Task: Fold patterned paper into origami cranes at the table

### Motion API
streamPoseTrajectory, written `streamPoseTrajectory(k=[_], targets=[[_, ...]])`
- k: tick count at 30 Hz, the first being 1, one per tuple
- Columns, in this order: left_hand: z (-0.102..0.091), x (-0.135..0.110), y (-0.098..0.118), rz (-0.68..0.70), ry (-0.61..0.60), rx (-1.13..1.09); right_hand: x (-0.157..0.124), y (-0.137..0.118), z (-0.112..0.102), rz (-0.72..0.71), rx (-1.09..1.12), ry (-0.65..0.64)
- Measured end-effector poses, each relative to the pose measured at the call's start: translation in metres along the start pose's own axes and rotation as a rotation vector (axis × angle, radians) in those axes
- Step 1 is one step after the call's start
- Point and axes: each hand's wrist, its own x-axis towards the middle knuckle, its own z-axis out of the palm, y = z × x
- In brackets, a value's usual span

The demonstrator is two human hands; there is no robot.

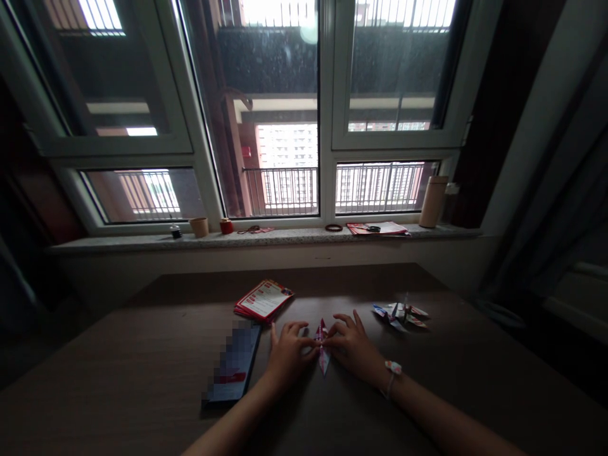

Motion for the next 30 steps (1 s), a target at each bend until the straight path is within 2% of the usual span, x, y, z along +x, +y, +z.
streamPoseTrajectory(k=[11,16,21,30], targets=[[0.000,-0.002,0.005,0.076,0.051,0.081,0.000,-0.001,-0.001,-0.006,-0.033,-0.002],[0.005,-0.002,0.002,0.118,0.049,0.101,0.002,0.000,-0.004,0.083,-0.004,-0.040],[0.006,-0.002,-0.002,0.064,0.017,0.087,0.003,0.004,-0.004,0.210,0.070,-0.053],[0.002,-0.001,-0.009,-0.009,-0.039,0.067,0.003,0.009,-0.002,0.227,0.110,0.017]])
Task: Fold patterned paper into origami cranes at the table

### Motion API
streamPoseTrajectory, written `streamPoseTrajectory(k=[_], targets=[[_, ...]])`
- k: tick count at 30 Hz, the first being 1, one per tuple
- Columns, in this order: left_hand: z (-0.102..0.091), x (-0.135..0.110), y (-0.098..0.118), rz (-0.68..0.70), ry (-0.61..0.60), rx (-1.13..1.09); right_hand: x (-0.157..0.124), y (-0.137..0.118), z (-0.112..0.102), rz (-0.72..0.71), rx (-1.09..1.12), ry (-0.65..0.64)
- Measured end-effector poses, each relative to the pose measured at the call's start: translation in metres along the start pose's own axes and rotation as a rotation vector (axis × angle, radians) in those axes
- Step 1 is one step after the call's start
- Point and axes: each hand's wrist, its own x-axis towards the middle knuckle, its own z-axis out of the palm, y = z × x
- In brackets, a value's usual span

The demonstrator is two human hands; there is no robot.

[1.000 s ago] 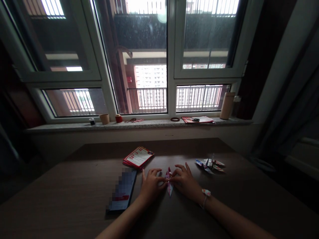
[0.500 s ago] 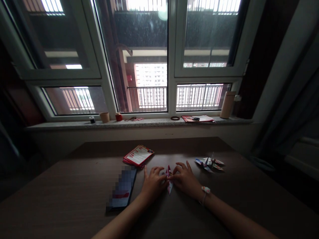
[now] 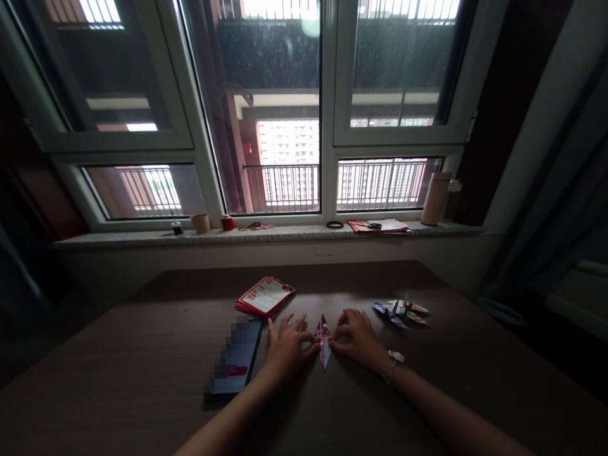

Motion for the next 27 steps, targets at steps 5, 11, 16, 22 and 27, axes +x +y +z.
streamPoseTrajectory(k=[5,11,16,22,27], targets=[[-0.0001,0.0001,0.0002,-0.015,-0.003,-0.016,-0.0006,0.0007,0.0005,-0.004,-0.024,-0.005],[-0.0020,-0.0026,0.0043,0.031,0.107,-0.009,-0.0030,0.0005,0.0004,-0.041,-0.019,-0.016],[-0.0058,-0.0008,0.0049,0.030,0.080,0.014,-0.0021,0.0014,0.0015,-0.061,-0.038,0.013],[-0.0046,-0.0014,0.0068,0.071,0.105,0.048,-0.0012,0.0009,0.0006,0.035,0.006,-0.013],[0.0004,0.0001,0.0057,0.088,0.087,0.004,-0.0015,0.0026,0.0022,-0.006,0.009,0.013]])
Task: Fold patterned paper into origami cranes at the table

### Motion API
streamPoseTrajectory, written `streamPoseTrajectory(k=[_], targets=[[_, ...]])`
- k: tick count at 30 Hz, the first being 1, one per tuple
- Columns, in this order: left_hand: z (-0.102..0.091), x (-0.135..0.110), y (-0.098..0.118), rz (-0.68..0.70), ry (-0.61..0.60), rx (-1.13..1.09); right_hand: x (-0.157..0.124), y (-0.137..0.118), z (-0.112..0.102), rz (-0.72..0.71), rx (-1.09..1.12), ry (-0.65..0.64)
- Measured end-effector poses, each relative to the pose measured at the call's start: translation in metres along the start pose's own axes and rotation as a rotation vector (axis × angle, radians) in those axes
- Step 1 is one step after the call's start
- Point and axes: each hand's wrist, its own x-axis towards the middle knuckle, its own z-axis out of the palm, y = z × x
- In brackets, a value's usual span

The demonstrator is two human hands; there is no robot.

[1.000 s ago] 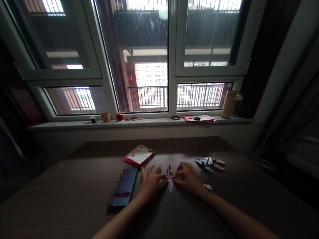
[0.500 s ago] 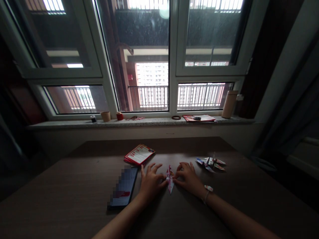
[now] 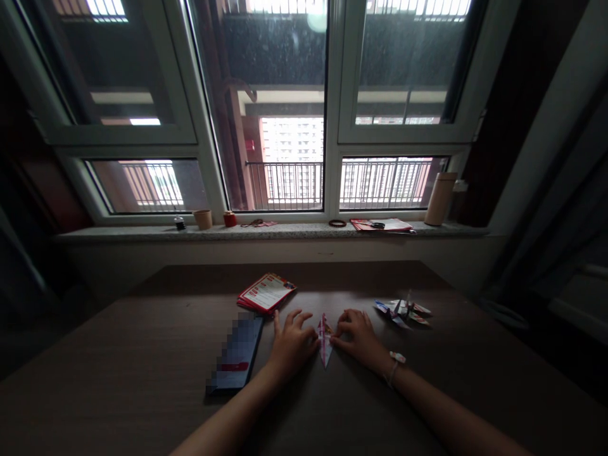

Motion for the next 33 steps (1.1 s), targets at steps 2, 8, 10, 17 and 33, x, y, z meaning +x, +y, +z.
streamPoseTrajectory(k=[2,8,10,17,33], targets=[[0.002,0.000,-0.001,0.004,-0.008,-0.026,0.000,0.000,0.001,-0.048,-0.023,0.002],[0.000,0.001,0.002,0.024,-0.028,-0.030,-0.002,-0.002,0.003,-0.171,-0.087,0.022],[-0.002,0.002,0.004,0.015,-0.048,-0.030,-0.002,-0.002,0.003,-0.179,-0.083,0.018],[0.003,0.003,0.002,0.011,-0.067,-0.054,0.000,-0.002,0.003,-0.185,-0.061,-0.014],[0.005,0.002,-0.002,0.017,-0.045,-0.096,0.001,-0.004,0.002,-0.173,0.002,-0.040]])
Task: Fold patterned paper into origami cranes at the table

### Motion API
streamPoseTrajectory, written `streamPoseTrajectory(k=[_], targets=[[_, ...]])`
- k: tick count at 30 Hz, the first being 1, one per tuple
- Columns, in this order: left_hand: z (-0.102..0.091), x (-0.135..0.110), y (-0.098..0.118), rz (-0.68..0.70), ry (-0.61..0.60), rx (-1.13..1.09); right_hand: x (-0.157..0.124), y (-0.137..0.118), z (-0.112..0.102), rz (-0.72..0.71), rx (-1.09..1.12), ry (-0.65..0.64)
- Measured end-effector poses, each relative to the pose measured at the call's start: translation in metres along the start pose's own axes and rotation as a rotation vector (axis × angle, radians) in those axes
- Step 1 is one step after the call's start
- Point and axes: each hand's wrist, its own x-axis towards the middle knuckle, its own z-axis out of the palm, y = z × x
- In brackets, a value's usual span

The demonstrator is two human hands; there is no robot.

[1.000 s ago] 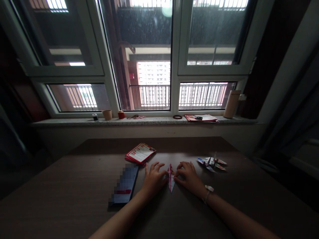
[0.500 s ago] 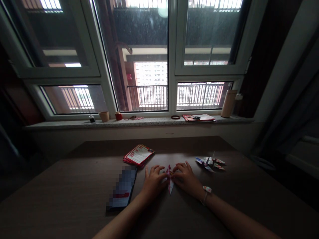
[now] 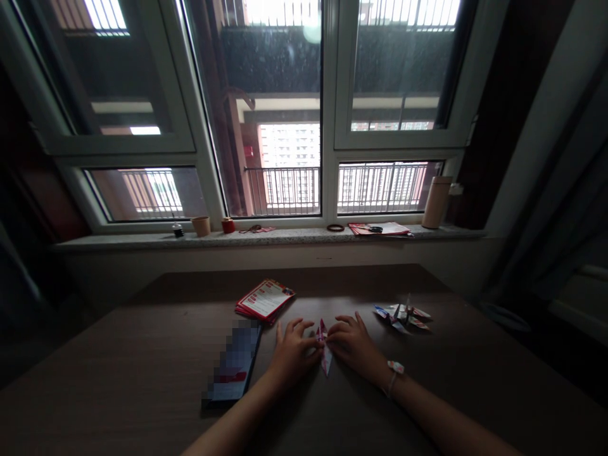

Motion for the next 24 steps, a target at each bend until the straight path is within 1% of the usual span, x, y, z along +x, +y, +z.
streamPoseTrajectory(k=[7,11,15,17,20,22,24], targets=[[0.0002,0.0006,-0.0002,-0.017,-0.002,-0.003,0.0008,0.0035,0.0033,0.040,-0.072,0.006],[0.0013,0.0000,0.0016,-0.043,0.000,0.036,-0.0006,0.0009,0.0024,0.007,-0.117,0.017],[0.0001,-0.0004,0.0039,-0.069,-0.019,0.087,-0.0010,-0.0032,0.0004,-0.023,-0.120,-0.003],[-0.0012,-0.0003,0.0045,-0.084,-0.040,0.098,-0.0003,-0.0034,-0.0002,0.001,-0.108,-0.007],[-0.0033,-0.0002,0.0053,-0.099,-0.055,0.116,0.0005,-0.0013,0.0011,0.092,-0.074,0.007],[-0.0047,-0.0004,0.0058,-0.098,-0.054,0.126,0.0000,0.0000,0.0030,0.074,-0.093,0.028],[-0.0059,-0.0008,0.0059,-0.097,-0.062,0.131,-0.0011,0.0004,0.0044,0.010,-0.129,0.046]])
